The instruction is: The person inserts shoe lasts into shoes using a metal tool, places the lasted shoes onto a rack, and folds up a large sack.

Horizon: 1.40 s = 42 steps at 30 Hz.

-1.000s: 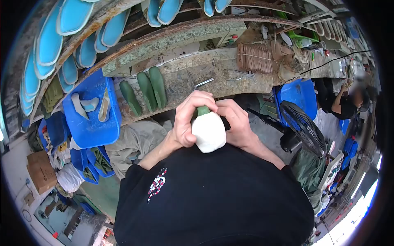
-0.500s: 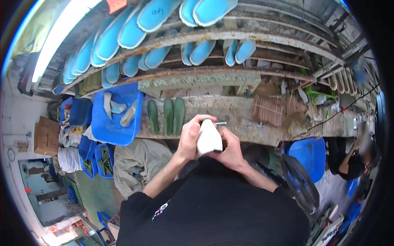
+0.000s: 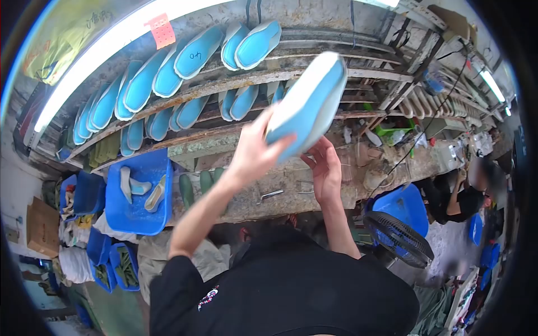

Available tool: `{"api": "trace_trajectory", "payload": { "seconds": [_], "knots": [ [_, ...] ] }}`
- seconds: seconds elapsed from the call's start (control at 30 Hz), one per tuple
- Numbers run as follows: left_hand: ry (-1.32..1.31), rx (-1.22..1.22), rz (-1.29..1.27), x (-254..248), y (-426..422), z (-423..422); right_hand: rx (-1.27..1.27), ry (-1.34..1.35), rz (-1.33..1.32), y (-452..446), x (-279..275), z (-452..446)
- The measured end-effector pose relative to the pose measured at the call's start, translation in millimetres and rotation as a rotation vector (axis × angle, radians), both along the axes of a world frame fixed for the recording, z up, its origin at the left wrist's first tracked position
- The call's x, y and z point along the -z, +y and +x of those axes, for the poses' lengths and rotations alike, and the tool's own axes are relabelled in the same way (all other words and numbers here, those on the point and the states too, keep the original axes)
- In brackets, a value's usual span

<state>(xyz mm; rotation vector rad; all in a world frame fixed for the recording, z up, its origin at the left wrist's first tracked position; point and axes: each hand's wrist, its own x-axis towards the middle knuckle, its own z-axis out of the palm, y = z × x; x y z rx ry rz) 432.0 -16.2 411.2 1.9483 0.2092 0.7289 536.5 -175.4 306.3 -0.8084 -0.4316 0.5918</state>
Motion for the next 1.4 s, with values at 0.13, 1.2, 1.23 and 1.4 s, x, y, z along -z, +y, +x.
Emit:
{"api": "trace_trajectory", "payload": {
  "seconds": [0.13,1.2,1.23,1.4],
  "knots": [
    [-0.025,-0.186,0.257,-39.1,63.8,128.8,-0.051,0.086,-0.088,-8.8,15.9,-20.9],
    [0.829,-0.904,0.275,445.4,442.0,-516.7,-0.827,-0.343,-0.995,259.1,315.5,-351.4],
    [0.828,-0.867,0.251,458.5,442.2,-511.4,-0.706,-0.599,-1.066,275.2,339.5,-369.8],
    [1.396,-0.347,-0.143,490.1,466.1,-520.2,-0.404,-0.931,-1.241,344.4,376.2,-435.4]
  ]
}}
